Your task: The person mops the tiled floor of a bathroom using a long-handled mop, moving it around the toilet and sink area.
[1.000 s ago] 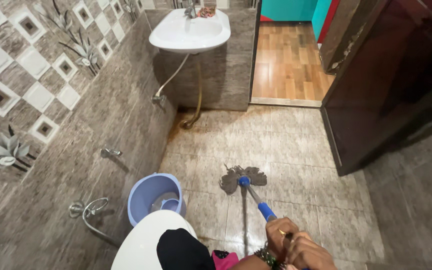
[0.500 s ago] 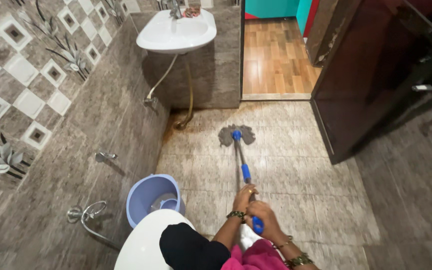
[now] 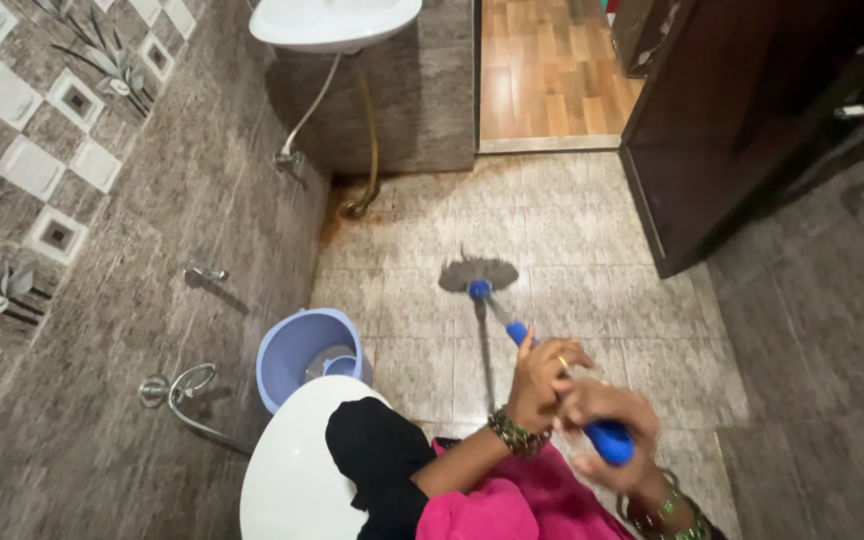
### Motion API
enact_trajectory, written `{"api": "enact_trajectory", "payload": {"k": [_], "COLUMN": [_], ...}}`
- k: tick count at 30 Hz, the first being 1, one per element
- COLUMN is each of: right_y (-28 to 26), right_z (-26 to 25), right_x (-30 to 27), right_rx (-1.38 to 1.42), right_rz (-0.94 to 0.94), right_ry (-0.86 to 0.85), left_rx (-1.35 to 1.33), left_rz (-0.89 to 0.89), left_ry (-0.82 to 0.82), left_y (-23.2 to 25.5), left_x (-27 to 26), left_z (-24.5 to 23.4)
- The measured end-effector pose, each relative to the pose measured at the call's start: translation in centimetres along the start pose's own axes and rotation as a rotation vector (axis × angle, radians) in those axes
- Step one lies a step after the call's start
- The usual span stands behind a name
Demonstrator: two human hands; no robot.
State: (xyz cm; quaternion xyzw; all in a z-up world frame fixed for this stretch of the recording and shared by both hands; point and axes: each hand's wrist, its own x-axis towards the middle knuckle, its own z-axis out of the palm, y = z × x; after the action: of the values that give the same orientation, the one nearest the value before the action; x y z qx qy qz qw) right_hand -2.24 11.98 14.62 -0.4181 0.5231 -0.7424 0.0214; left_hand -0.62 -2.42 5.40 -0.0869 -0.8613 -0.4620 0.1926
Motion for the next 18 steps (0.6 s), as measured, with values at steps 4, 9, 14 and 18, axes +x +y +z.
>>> {"api": "enact_trajectory", "payload": {"k": [4,9,14,18], "right_y": [-1.0,4.5,12.1,13.7], "right_z": [0.4,-2.0,0.4,1.5], "right_x": [-1.1,-6.4,-7.6,-5.3], "right_rx": [0.011,-0.268,-0.148,-0.24], "right_rz": [-0.234,-0.29,-0.369,-0.351], "right_ry": [0.001,-0.124,0.137,0.04], "left_rx": [-0.104,-0.141,-0.108,0.05], "left_rz": [0.173,0.212,0.321,0.122], "left_ry": [0.151,0.213,0.3,0.215], "left_y": [1.0,-3.5,-7.8,-14.2], "left_x": [-0.2,-1.7,-1.4,-1.7], "left_z": [1.3,5.2,5.5,5.1]}}
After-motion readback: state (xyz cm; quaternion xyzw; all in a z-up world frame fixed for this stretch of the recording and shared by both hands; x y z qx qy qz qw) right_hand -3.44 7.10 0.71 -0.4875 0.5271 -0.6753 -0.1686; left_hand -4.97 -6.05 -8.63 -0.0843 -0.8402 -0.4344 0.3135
